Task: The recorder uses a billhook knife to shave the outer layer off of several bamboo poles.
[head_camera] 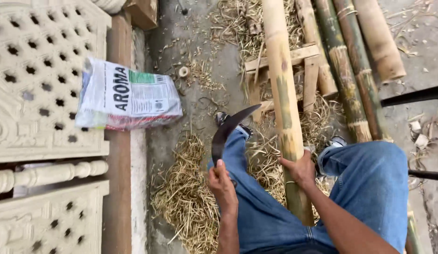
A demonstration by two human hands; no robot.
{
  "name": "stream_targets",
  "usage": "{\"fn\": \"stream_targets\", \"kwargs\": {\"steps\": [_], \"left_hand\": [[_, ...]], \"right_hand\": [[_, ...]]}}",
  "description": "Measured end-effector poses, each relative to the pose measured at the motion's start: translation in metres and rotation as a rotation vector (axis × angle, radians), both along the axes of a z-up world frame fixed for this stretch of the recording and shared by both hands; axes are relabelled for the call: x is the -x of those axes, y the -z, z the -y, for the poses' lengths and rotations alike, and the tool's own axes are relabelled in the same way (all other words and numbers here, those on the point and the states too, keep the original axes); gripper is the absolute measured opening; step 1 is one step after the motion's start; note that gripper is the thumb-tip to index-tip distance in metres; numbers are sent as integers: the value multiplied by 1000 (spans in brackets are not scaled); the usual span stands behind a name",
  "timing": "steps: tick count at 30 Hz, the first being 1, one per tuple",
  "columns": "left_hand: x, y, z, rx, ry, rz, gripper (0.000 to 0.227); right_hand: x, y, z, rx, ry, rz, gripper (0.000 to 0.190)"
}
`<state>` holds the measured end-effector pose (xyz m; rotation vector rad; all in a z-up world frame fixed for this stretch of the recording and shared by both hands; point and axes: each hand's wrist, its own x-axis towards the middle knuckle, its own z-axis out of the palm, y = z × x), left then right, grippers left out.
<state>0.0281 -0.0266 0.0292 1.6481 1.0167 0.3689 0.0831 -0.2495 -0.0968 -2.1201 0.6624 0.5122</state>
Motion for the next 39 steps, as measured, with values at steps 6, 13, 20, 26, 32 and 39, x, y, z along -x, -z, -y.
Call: {"fn": "stream_targets", "kwargs": {"steps": [6, 13, 20, 26, 32, 39], "left_hand": [[-51, 12, 5, 93, 190, 35, 43], [-116, 47, 13, -99, 508, 98, 46], [-180, 95, 41, -217, 832, -203, 46], [-302, 160, 39, -454, 947, -51, 49], [-413, 190, 45, -546, 816, -27, 45], [-372, 187, 53, -752, 748, -11, 51]], "right_hand": [[1, -26, -10, -31, 20, -46, 101], [-5, -1, 30, -206, 67, 6, 95], [-152, -25, 92, 148, -139, 755, 59], [-301, 10, 74, 146, -576, 141, 39], [-414, 108, 90, 324, -796, 1084, 35], [-344, 16, 62, 189, -443, 604, 30]]}}
